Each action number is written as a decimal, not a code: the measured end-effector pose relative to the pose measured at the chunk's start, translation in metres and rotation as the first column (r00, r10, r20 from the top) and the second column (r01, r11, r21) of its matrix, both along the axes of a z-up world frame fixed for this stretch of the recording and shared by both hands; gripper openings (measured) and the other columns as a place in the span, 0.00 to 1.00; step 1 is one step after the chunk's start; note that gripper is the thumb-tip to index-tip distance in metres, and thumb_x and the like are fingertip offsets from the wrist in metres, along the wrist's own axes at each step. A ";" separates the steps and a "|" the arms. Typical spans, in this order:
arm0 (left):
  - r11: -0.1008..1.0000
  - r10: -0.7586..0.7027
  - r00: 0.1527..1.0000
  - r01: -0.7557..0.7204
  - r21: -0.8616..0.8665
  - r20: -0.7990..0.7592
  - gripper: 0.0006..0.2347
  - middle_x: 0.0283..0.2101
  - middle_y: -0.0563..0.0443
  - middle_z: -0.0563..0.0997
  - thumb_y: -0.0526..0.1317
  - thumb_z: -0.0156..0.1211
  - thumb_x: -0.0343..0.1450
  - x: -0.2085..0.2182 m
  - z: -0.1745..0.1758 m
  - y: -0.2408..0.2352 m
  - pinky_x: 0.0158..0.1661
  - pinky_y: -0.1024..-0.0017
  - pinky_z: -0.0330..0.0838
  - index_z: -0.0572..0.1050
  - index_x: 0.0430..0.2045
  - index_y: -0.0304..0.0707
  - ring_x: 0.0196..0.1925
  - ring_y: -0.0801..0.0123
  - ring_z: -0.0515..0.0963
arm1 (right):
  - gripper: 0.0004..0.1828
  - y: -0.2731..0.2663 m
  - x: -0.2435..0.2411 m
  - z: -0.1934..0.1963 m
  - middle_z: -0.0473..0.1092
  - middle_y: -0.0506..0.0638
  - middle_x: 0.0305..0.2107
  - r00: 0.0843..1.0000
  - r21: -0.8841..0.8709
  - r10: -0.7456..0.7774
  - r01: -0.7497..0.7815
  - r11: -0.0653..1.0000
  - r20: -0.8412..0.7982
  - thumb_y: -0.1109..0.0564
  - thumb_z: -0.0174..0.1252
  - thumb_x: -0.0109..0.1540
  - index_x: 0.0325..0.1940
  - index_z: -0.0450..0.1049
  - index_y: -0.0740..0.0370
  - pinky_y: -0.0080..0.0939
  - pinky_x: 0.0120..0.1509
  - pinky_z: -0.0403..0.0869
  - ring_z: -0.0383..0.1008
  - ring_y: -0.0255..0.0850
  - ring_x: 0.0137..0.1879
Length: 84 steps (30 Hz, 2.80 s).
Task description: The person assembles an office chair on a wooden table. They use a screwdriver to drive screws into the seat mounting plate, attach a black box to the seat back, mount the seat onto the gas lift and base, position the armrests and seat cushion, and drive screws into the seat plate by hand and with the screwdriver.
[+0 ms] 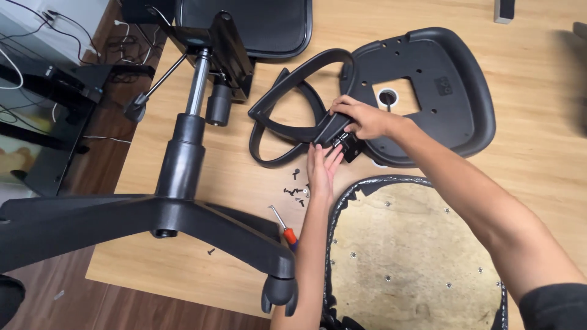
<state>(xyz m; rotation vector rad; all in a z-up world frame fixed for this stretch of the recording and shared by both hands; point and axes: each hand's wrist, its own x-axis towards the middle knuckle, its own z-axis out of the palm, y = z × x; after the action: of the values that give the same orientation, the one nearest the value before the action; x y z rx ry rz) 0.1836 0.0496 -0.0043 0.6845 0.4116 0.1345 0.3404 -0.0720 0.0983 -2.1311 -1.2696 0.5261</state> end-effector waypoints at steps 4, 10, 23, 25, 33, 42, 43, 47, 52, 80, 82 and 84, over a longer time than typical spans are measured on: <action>0.994 0.088 0.996 -0.088 0.060 -0.001 0.27 0.62 0.29 0.67 0.43 0.47 0.78 0.002 -0.002 0.004 0.63 0.56 0.70 0.48 0.70 0.30 0.65 0.45 0.74 | 0.34 0.022 0.013 -0.018 0.61 0.58 0.60 0.999 0.024 0.039 -0.039 0.999 0.011 0.74 0.59 0.51 0.62 0.66 0.67 0.48 0.67 0.67 0.65 0.56 0.66; 0.980 0.179 0.984 -0.177 0.093 -0.022 0.26 0.63 0.30 0.67 0.39 0.49 0.77 0.003 -0.016 -0.002 0.64 0.56 0.70 0.47 0.68 0.31 0.68 0.46 0.72 | 0.40 0.049 0.011 -0.022 0.57 0.54 0.67 0.996 -0.152 0.043 -0.031 0.988 0.072 0.74 0.61 0.45 0.60 0.68 0.54 0.54 0.68 0.66 0.63 0.63 0.63; 0.974 0.126 0.989 -0.108 0.202 -0.078 0.22 0.61 0.34 0.71 0.37 0.44 0.78 0.000 -0.037 -0.018 0.58 0.58 0.75 0.47 0.67 0.40 0.62 0.48 0.76 | 0.41 0.002 0.001 -0.045 0.55 0.66 0.70 0.957 0.198 -0.220 0.183 0.963 0.189 0.75 0.55 0.50 0.69 0.64 0.62 0.52 0.74 0.64 0.59 0.65 0.73; 0.974 0.117 0.987 -0.092 0.206 -0.110 0.23 0.59 0.35 0.72 0.36 0.45 0.77 0.000 -0.047 -0.030 0.56 0.60 0.76 0.47 0.66 0.42 0.58 0.48 0.79 | 0.39 -0.022 -0.003 -0.054 0.57 0.65 0.69 0.938 0.206 -0.295 0.258 0.944 0.181 0.75 0.54 0.52 0.69 0.63 0.63 0.52 0.75 0.63 0.60 0.64 0.72; 0.940 -0.017 0.994 0.054 0.336 -0.112 0.17 0.53 0.38 0.75 0.33 0.48 0.77 0.020 -0.099 -0.076 0.50 0.64 0.80 0.61 0.61 0.32 0.50 0.57 0.82 | 0.27 -0.151 -0.025 -0.137 0.65 0.64 0.58 0.745 -0.021 -0.664 0.667 0.745 0.069 0.63 0.62 0.59 0.63 0.68 0.64 0.51 0.66 0.67 0.67 0.59 0.63; 0.758 -0.065 0.890 0.338 0.558 -0.451 0.23 0.51 0.41 0.81 0.39 0.58 0.71 0.076 -0.144 -0.101 0.54 0.70 0.70 0.67 0.62 0.33 0.54 0.62 0.80 | 0.14 -0.269 -0.033 -0.223 0.73 0.62 0.47 0.287 -0.096 -0.955 0.955 0.280 0.068 0.56 0.63 0.62 0.48 0.73 0.66 0.49 0.65 0.72 0.74 0.54 0.55; 0.757 -0.069 0.888 0.343 0.556 -0.454 0.23 0.51 0.41 0.81 0.39 0.58 0.71 0.083 -0.148 -0.104 0.54 0.70 0.70 0.67 0.62 0.33 0.54 0.62 0.80 | 0.14 -0.270 -0.033 -0.215 0.73 0.62 0.47 0.284 -0.099 -0.957 0.956 0.276 0.068 0.56 0.63 0.62 0.48 0.73 0.66 0.49 0.65 0.72 0.74 0.54 0.55; 0.881 -0.072 0.884 0.273 0.386 -0.462 0.27 0.56 0.38 0.77 0.38 0.59 0.72 0.103 -0.156 -0.115 0.58 0.67 0.67 0.60 0.66 0.28 0.58 0.61 0.76 | 0.24 -0.273 -0.029 -0.181 0.68 0.66 0.48 -0.039 0.003 -0.965 0.999 -0.040 0.260 0.55 0.71 0.58 0.50 0.67 0.66 0.55 0.61 0.68 0.68 0.61 0.57; 0.912 -0.028 0.882 0.216 0.349 -0.471 0.26 0.56 0.37 0.76 0.36 0.62 0.69 0.113 -0.138 -0.126 0.58 0.67 0.68 0.63 0.62 0.27 0.58 0.60 0.77 | 0.44 -0.314 -0.012 -0.209 0.64 0.69 0.55 -0.236 -0.078 -0.970 0.968 -0.239 0.052 0.53 0.75 0.55 0.64 0.55 0.70 0.50 0.65 0.68 0.68 0.61 0.60; 0.844 -0.331 0.911 0.168 0.510 0.247 0.26 0.54 0.46 0.73 0.23 0.50 0.67 -0.005 0.091 -0.053 0.55 0.70 0.72 0.61 0.63 0.32 0.54 0.68 0.75 | 0.36 -0.375 -0.113 -0.045 0.73 0.57 0.55 0.116 0.092 -0.374 0.992 0.081 -0.920 0.33 0.53 0.68 0.67 0.66 0.63 0.48 0.67 0.74 0.74 0.46 0.60; 0.853 -0.357 0.909 0.223 0.473 0.217 0.25 0.52 0.47 0.74 0.23 0.50 0.66 -0.022 0.077 -0.043 0.53 0.70 0.74 0.62 0.61 0.32 0.53 0.69 0.76 | 0.38 -0.369 -0.138 -0.043 0.72 0.56 0.57 0.144 0.099 -0.424 0.987 0.126 -0.894 0.33 0.54 0.66 0.69 0.65 0.62 0.47 0.67 0.73 0.75 0.45 0.62; 0.704 -0.369 0.910 0.141 0.696 0.189 0.17 0.47 0.45 0.75 0.26 0.57 0.74 -0.027 0.043 -0.035 0.52 0.70 0.73 0.68 0.58 0.24 0.50 0.67 0.75 | 0.40 -0.366 -0.162 -0.048 0.71 0.61 0.57 0.120 0.111 -0.297 0.993 0.047 -0.947 0.35 0.58 0.63 0.69 0.64 0.66 0.50 0.67 0.74 0.74 0.49 0.61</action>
<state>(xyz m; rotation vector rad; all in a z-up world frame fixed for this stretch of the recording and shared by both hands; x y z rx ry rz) 0.1566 0.0142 0.0388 1.4159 -0.0752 0.1202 0.1787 -0.4381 0.0500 -1.1270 0.3581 0.1464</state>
